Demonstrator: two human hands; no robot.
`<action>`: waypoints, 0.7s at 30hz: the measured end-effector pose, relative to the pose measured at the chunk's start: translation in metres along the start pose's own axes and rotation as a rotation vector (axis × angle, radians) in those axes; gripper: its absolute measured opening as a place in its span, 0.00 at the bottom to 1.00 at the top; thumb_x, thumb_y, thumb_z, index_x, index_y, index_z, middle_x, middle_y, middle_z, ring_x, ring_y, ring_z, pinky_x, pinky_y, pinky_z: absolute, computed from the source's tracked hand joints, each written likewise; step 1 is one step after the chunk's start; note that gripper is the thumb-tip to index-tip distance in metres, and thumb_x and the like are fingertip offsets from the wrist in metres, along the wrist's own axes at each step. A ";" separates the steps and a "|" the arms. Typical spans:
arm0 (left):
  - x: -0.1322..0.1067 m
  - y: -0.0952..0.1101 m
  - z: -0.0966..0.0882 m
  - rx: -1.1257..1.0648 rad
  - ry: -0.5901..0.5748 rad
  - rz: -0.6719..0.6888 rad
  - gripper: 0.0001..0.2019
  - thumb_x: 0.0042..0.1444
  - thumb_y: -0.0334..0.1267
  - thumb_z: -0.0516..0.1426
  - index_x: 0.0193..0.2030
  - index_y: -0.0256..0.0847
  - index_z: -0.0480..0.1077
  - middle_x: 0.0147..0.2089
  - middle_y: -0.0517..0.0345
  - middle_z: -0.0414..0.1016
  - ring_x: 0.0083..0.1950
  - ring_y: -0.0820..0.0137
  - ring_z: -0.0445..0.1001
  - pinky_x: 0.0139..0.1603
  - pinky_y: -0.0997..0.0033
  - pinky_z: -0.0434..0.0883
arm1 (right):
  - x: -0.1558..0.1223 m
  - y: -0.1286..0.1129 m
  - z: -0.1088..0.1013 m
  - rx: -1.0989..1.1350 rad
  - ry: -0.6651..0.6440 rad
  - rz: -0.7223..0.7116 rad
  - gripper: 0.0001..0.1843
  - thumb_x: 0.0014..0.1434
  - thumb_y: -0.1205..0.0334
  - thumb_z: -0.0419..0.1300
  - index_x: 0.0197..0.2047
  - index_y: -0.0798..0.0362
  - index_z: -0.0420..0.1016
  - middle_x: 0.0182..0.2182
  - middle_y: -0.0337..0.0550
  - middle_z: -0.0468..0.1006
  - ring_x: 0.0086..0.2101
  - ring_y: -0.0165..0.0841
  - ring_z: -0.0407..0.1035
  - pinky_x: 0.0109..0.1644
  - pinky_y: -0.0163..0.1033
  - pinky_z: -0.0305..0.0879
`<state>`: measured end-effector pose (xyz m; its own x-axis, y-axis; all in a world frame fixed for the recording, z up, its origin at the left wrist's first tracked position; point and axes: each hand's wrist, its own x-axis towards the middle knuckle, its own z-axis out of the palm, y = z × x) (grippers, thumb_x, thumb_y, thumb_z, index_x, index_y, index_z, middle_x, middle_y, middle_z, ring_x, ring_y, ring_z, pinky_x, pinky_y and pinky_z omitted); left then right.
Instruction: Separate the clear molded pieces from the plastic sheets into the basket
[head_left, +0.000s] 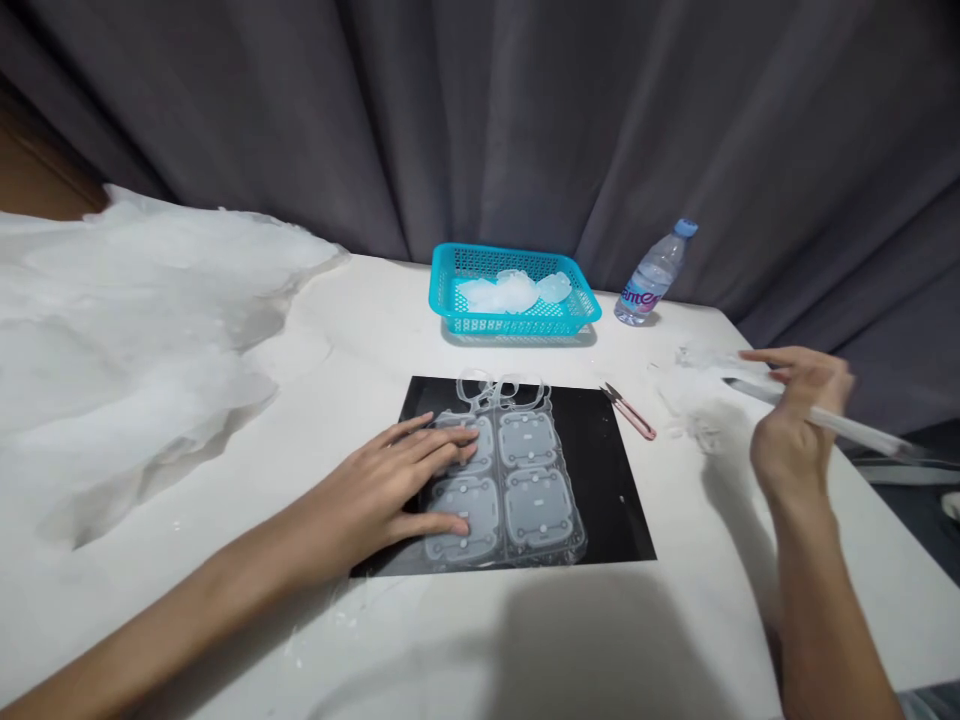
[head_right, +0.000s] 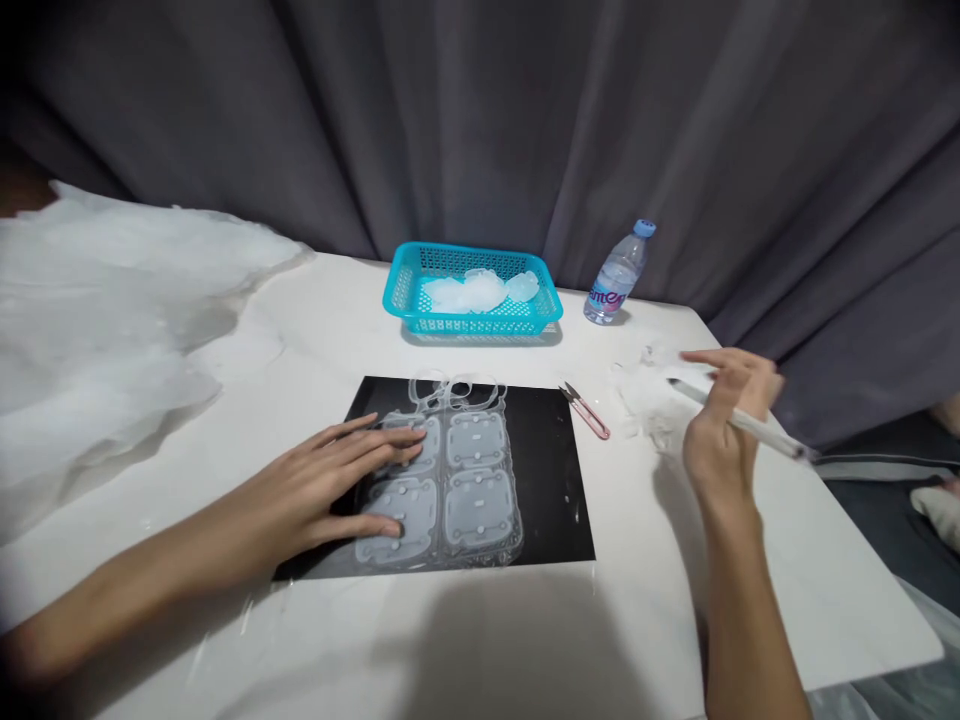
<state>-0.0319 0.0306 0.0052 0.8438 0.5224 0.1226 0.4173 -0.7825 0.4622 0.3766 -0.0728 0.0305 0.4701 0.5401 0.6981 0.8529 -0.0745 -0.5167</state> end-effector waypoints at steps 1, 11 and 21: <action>0.003 0.003 -0.001 0.003 0.017 -0.027 0.27 0.61 0.61 0.63 0.61 0.49 0.75 0.67 0.53 0.75 0.67 0.52 0.72 0.72 0.49 0.61 | -0.006 -0.013 0.005 0.179 -0.097 0.030 0.38 0.76 0.42 0.32 0.44 0.52 0.79 0.42 0.51 0.75 0.40 0.41 0.71 0.49 0.53 0.68; 0.043 0.029 0.043 -0.012 0.023 0.044 0.28 0.68 0.56 0.57 0.68 0.43 0.67 0.74 0.43 0.66 0.71 0.47 0.67 0.71 0.41 0.63 | -0.067 -0.082 0.040 0.626 -1.105 -0.050 0.05 0.70 0.59 0.62 0.44 0.51 0.78 0.41 0.42 0.79 0.40 0.32 0.75 0.46 0.36 0.70; 0.041 0.015 0.051 -0.116 0.070 0.073 0.32 0.64 0.59 0.61 0.69 0.44 0.68 0.76 0.44 0.63 0.76 0.49 0.62 0.74 0.45 0.62 | -0.079 -0.079 0.051 0.625 -0.995 -0.232 0.03 0.72 0.63 0.60 0.44 0.50 0.75 0.42 0.44 0.80 0.44 0.34 0.75 0.52 0.41 0.71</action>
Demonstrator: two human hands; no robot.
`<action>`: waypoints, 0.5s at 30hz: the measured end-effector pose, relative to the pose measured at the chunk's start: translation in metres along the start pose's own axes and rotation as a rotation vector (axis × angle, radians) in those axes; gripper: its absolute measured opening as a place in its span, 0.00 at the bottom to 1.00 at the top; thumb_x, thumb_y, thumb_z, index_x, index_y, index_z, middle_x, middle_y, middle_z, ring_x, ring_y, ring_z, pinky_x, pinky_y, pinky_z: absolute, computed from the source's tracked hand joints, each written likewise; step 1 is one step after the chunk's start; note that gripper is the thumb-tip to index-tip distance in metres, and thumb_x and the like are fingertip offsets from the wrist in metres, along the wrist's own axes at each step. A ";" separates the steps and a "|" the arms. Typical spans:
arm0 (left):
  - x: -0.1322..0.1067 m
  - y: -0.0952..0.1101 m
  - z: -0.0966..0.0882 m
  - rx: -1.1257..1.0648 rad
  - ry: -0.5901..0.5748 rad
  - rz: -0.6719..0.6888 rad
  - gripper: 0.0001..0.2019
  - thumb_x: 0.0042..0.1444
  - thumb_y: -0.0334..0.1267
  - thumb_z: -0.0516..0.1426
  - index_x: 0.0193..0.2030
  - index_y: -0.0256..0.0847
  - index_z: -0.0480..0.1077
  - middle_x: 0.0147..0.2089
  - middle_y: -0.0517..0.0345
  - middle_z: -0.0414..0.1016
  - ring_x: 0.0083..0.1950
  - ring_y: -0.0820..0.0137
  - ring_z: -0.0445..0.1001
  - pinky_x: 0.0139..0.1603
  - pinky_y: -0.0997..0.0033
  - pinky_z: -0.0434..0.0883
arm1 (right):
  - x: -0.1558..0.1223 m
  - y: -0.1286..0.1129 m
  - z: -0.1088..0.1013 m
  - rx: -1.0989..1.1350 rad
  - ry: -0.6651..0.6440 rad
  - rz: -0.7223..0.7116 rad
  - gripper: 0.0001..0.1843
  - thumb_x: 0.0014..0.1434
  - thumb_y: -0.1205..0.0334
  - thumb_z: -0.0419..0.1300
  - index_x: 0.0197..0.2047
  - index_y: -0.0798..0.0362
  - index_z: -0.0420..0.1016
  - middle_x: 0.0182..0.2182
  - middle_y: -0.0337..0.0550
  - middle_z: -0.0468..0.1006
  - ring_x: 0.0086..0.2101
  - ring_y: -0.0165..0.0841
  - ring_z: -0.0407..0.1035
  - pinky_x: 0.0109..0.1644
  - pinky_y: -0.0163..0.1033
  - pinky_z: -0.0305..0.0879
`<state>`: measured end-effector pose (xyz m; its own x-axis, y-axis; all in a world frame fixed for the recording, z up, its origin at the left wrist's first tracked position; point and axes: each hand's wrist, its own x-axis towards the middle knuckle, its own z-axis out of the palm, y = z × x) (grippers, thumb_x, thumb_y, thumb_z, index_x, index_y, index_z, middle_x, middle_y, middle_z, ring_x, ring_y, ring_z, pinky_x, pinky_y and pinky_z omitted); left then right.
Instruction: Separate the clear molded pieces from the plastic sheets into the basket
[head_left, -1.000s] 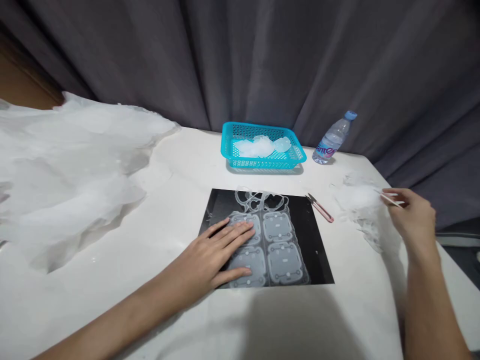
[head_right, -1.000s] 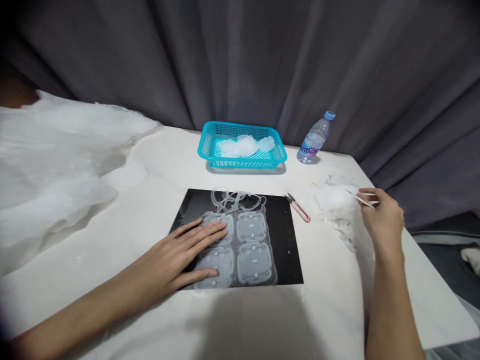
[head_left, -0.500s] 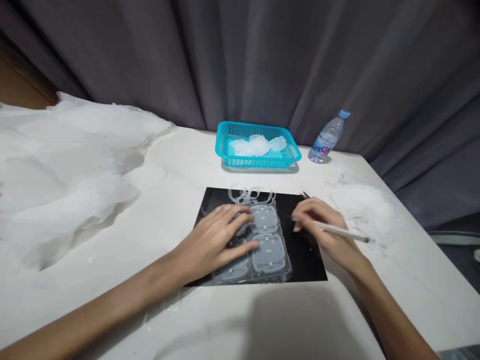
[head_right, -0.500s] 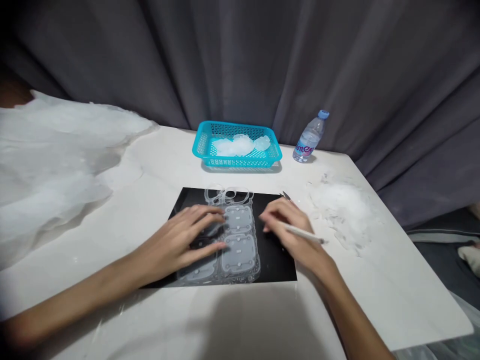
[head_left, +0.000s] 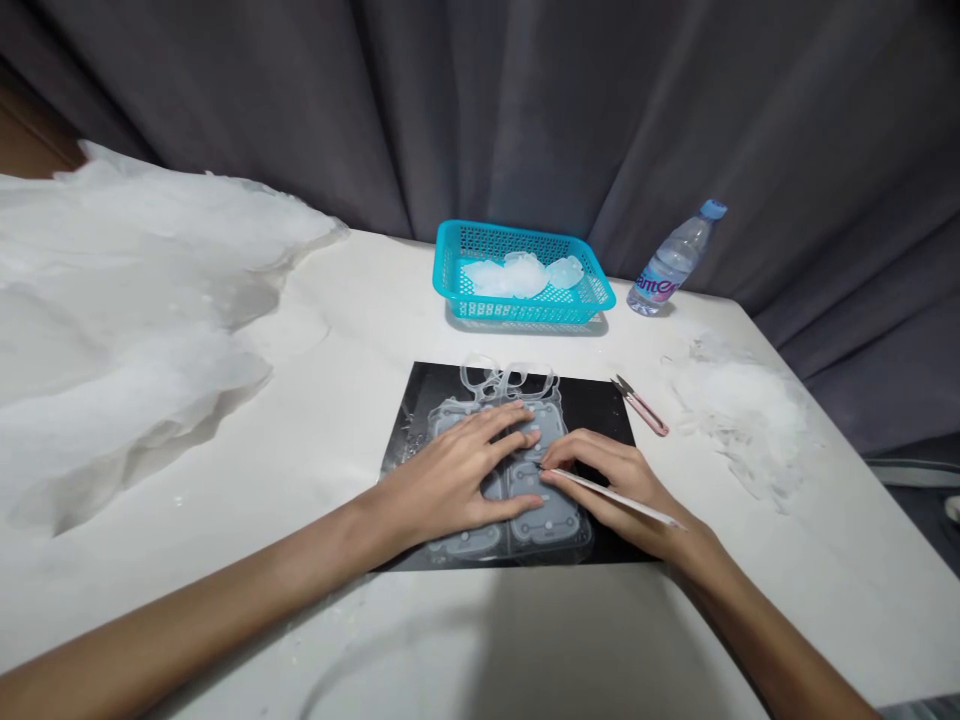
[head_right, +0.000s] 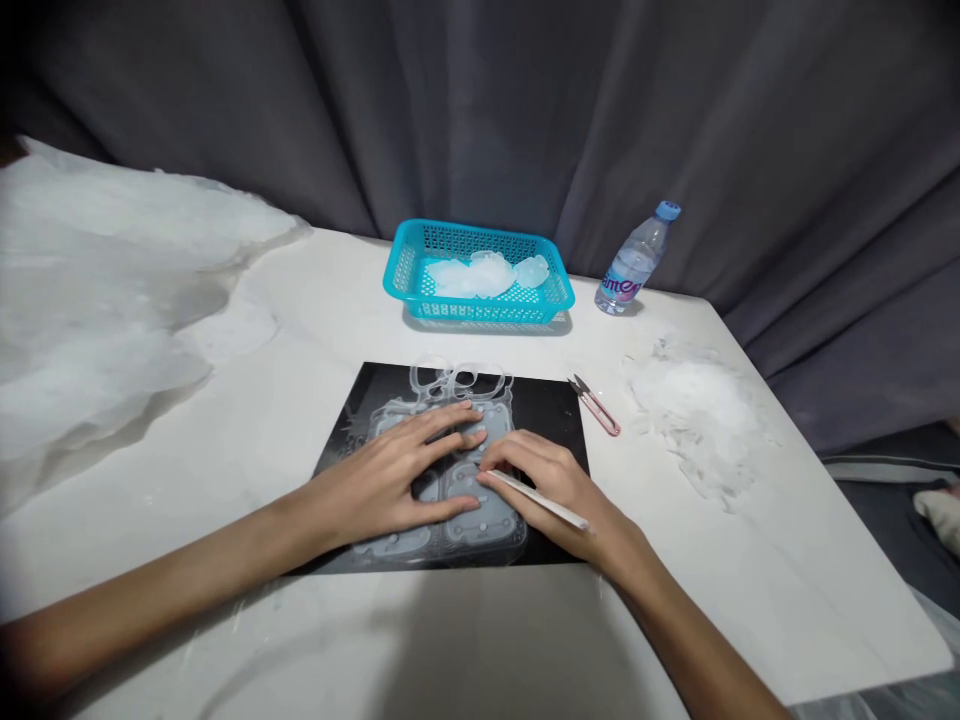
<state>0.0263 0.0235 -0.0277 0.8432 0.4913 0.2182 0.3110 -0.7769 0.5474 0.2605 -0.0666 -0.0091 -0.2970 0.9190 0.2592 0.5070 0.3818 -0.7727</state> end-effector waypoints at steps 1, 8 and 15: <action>0.000 0.000 0.001 0.000 0.004 -0.001 0.33 0.64 0.59 0.61 0.69 0.43 0.68 0.75 0.44 0.63 0.76 0.49 0.62 0.75 0.45 0.62 | 0.000 0.000 0.001 -0.007 -0.002 -0.007 0.03 0.72 0.63 0.60 0.44 0.50 0.75 0.42 0.44 0.80 0.44 0.35 0.76 0.53 0.42 0.71; 0.000 0.003 0.002 -0.026 0.020 -0.017 0.33 0.63 0.59 0.62 0.69 0.43 0.68 0.76 0.42 0.62 0.76 0.49 0.62 0.75 0.44 0.62 | 0.000 0.000 0.004 -0.057 0.005 -0.044 0.04 0.73 0.64 0.58 0.45 0.51 0.74 0.42 0.46 0.81 0.45 0.35 0.76 0.53 0.42 0.72; 0.001 0.004 0.001 -0.063 0.032 -0.034 0.31 0.62 0.57 0.63 0.67 0.44 0.69 0.76 0.41 0.61 0.75 0.47 0.63 0.73 0.41 0.63 | 0.004 -0.006 0.000 -0.157 -0.022 -0.125 0.07 0.74 0.65 0.55 0.47 0.52 0.74 0.42 0.48 0.81 0.45 0.38 0.76 0.52 0.45 0.73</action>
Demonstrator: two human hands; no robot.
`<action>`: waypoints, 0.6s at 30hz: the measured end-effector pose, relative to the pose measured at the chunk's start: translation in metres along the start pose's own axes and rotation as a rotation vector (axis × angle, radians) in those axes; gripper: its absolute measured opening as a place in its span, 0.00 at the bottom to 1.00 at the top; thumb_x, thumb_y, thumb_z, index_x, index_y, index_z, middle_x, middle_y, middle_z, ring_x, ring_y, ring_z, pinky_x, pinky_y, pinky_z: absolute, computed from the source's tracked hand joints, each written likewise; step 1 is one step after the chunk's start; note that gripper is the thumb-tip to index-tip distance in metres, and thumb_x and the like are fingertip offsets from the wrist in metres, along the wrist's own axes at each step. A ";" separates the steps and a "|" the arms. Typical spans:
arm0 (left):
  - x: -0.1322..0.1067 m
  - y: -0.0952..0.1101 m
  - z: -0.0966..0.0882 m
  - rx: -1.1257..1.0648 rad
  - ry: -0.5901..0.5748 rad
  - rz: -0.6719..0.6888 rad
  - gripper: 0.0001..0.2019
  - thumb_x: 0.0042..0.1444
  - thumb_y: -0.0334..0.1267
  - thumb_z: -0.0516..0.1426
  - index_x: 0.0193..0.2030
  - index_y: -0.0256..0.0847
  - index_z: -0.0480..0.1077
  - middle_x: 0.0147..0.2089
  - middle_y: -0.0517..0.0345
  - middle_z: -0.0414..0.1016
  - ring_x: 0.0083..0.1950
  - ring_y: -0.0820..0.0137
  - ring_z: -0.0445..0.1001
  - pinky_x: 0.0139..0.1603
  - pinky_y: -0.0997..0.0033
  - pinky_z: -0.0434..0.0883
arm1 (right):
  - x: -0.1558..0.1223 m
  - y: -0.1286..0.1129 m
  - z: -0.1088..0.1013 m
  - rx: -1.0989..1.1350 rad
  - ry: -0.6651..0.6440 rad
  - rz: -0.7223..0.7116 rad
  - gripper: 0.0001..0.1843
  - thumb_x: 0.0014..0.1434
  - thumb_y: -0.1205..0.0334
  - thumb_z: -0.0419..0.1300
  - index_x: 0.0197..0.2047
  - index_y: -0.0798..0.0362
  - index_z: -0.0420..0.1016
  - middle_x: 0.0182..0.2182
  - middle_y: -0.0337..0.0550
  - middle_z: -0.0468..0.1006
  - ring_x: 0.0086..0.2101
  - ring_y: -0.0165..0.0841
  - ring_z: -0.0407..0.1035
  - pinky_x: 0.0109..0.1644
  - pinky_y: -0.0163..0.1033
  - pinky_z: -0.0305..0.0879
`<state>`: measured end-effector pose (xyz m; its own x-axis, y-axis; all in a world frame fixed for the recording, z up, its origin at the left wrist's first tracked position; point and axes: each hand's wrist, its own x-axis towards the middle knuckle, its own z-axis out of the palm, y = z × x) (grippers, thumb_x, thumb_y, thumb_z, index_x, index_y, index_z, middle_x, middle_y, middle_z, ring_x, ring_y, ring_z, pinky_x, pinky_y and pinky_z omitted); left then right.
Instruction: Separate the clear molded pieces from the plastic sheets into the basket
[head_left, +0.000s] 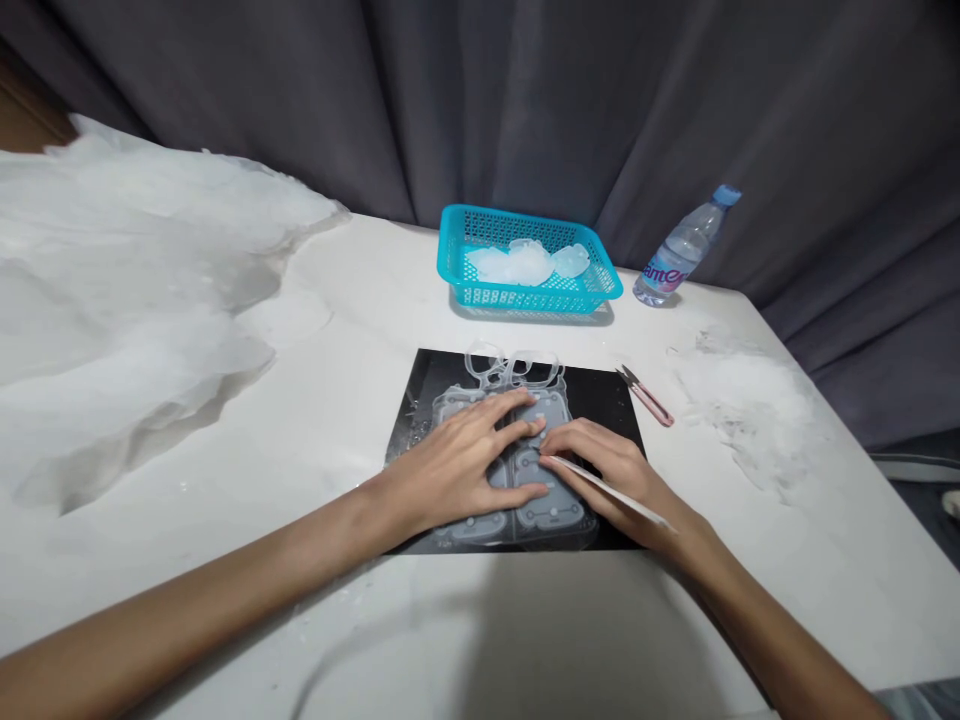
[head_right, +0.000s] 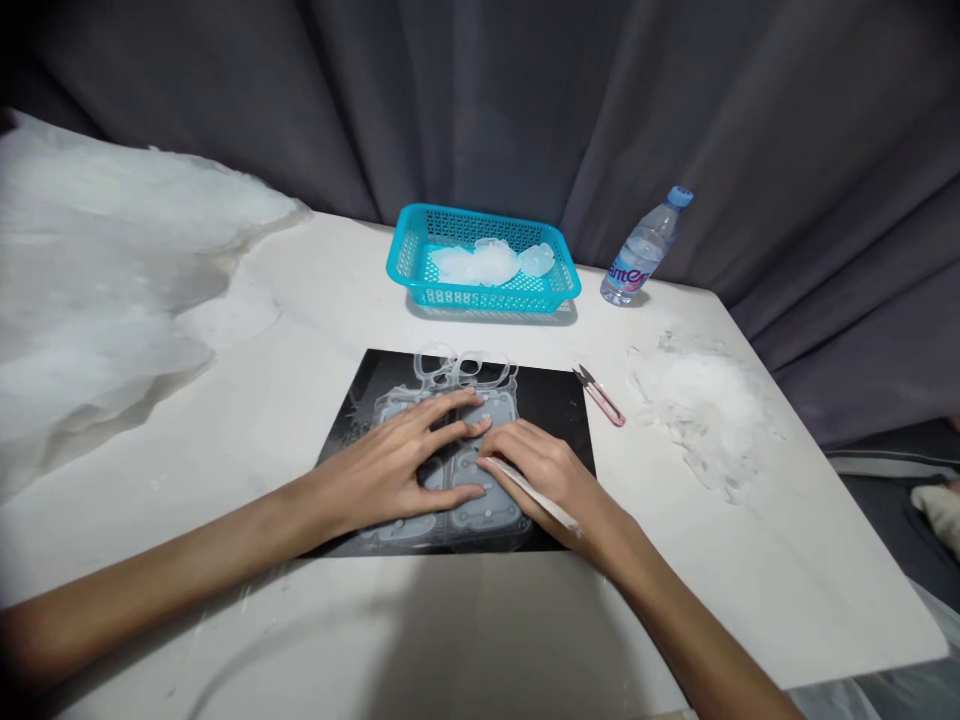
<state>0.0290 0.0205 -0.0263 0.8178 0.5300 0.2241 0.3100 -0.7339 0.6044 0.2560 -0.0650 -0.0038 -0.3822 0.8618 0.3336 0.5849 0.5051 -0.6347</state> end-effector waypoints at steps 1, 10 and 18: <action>0.000 0.000 0.000 0.009 0.005 0.003 0.31 0.62 0.57 0.64 0.67 0.45 0.69 0.76 0.41 0.61 0.75 0.47 0.63 0.73 0.41 0.64 | -0.001 -0.001 -0.004 -0.023 -0.026 0.011 0.08 0.74 0.65 0.54 0.48 0.52 0.74 0.42 0.48 0.81 0.45 0.38 0.76 0.52 0.45 0.73; 0.001 -0.002 0.001 0.045 0.017 0.036 0.32 0.62 0.58 0.63 0.67 0.42 0.69 0.76 0.38 0.58 0.75 0.46 0.62 0.72 0.41 0.64 | -0.008 0.000 -0.023 0.069 -0.080 0.166 0.06 0.74 0.61 0.56 0.48 0.49 0.75 0.46 0.46 0.80 0.47 0.36 0.77 0.53 0.41 0.72; 0.004 0.003 -0.003 0.045 -0.010 -0.022 0.32 0.60 0.59 0.63 0.65 0.41 0.72 0.76 0.39 0.60 0.73 0.43 0.64 0.73 0.40 0.64 | -0.003 0.004 -0.012 -0.009 -0.079 0.014 0.06 0.74 0.63 0.56 0.49 0.51 0.74 0.44 0.47 0.80 0.47 0.37 0.75 0.54 0.44 0.71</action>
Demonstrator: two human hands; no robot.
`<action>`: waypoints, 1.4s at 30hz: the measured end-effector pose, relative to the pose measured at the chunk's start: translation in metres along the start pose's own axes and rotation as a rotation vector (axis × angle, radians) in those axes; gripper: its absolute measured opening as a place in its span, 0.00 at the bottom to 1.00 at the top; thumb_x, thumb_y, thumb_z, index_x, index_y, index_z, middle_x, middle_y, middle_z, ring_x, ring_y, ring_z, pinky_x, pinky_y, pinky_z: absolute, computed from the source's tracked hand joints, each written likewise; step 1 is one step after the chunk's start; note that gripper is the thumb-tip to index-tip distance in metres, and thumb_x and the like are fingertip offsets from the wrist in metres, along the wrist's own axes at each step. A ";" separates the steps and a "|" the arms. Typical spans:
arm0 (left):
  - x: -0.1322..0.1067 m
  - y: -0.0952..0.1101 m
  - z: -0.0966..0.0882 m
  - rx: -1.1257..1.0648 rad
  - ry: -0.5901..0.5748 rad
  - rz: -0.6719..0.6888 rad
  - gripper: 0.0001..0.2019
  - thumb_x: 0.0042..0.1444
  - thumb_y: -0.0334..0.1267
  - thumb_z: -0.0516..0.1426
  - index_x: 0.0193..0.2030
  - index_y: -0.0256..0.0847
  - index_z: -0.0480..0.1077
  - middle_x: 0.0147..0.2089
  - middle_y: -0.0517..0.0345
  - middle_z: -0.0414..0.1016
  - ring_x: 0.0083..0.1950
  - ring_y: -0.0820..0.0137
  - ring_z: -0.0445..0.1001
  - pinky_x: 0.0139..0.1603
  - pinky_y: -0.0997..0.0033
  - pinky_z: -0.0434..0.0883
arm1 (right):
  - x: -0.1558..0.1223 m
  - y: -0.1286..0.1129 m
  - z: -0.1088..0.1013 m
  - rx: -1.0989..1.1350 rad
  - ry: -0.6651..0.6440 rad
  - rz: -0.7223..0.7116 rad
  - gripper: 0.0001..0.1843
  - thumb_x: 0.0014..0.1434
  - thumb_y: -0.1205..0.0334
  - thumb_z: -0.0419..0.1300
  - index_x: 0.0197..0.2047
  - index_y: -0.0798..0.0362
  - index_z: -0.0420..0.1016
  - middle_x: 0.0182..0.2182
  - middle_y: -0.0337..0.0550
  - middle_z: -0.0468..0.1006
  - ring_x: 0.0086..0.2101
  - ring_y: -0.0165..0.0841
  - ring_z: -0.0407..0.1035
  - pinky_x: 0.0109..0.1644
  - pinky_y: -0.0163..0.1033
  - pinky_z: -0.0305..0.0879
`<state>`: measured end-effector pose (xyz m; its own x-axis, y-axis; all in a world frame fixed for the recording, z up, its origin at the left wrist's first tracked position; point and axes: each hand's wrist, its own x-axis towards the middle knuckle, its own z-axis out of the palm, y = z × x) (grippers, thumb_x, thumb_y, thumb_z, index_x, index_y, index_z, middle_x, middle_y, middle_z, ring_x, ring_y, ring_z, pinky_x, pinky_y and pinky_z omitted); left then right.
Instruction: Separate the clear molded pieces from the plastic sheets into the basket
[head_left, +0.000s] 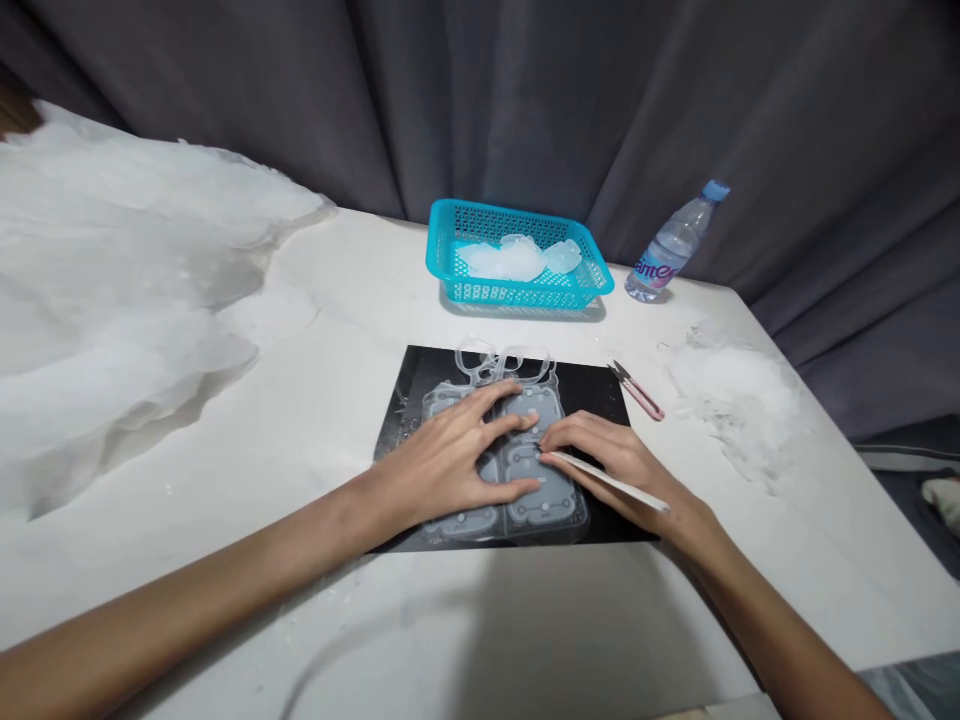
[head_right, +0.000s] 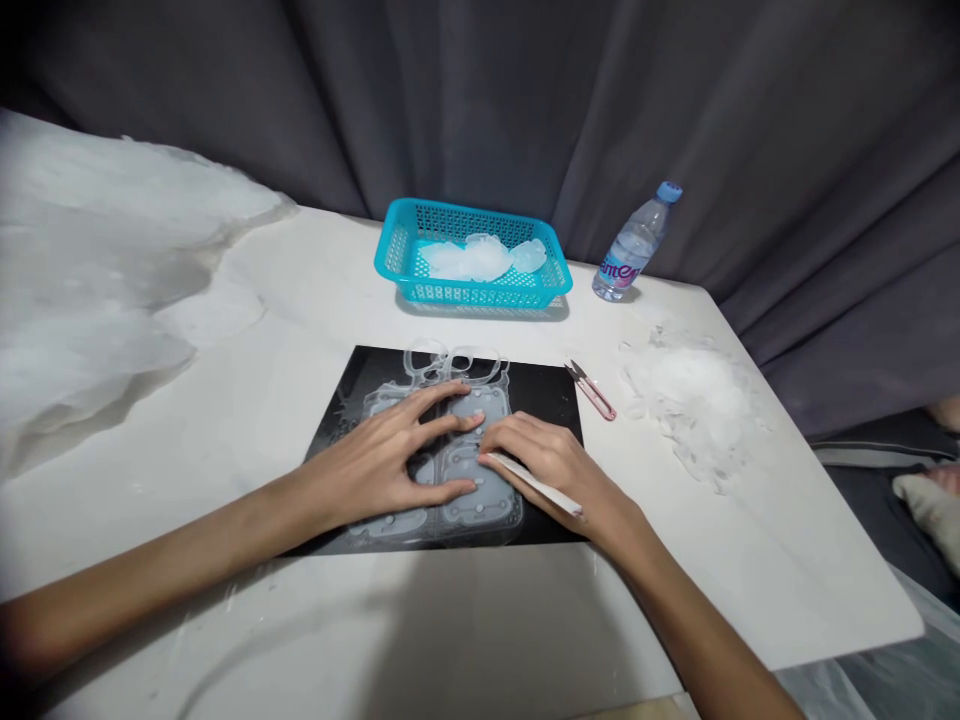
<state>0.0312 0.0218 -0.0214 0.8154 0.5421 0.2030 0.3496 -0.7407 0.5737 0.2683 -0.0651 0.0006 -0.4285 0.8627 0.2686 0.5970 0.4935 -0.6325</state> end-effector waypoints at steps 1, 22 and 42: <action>0.000 0.000 0.000 0.001 -0.002 -0.005 0.32 0.60 0.59 0.63 0.65 0.41 0.72 0.76 0.39 0.59 0.73 0.43 0.65 0.73 0.40 0.64 | 0.000 0.000 0.000 -0.012 -0.002 -0.011 0.06 0.74 0.63 0.56 0.49 0.51 0.74 0.44 0.47 0.80 0.47 0.37 0.75 0.54 0.44 0.71; 0.002 -0.005 0.003 0.087 0.013 0.009 0.35 0.58 0.62 0.64 0.66 0.43 0.72 0.78 0.39 0.57 0.75 0.47 0.63 0.71 0.44 0.67 | 0.000 -0.003 0.003 -0.260 0.008 -0.068 0.07 0.75 0.66 0.53 0.45 0.52 0.72 0.40 0.48 0.82 0.42 0.38 0.78 0.47 0.42 0.73; 0.005 -0.001 -0.007 0.018 -0.142 -0.128 0.35 0.68 0.64 0.52 0.74 0.49 0.59 0.82 0.51 0.49 0.81 0.54 0.49 0.76 0.46 0.58 | 0.005 0.002 0.011 -0.412 0.032 -0.072 0.12 0.75 0.61 0.53 0.56 0.54 0.74 0.51 0.54 0.80 0.47 0.38 0.77 0.51 0.44 0.75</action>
<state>0.0315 0.0279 -0.0160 0.8203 0.5718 0.0142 0.4619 -0.6769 0.5732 0.2597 -0.0612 -0.0073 -0.4616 0.8241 0.3282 0.7904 0.5501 -0.2696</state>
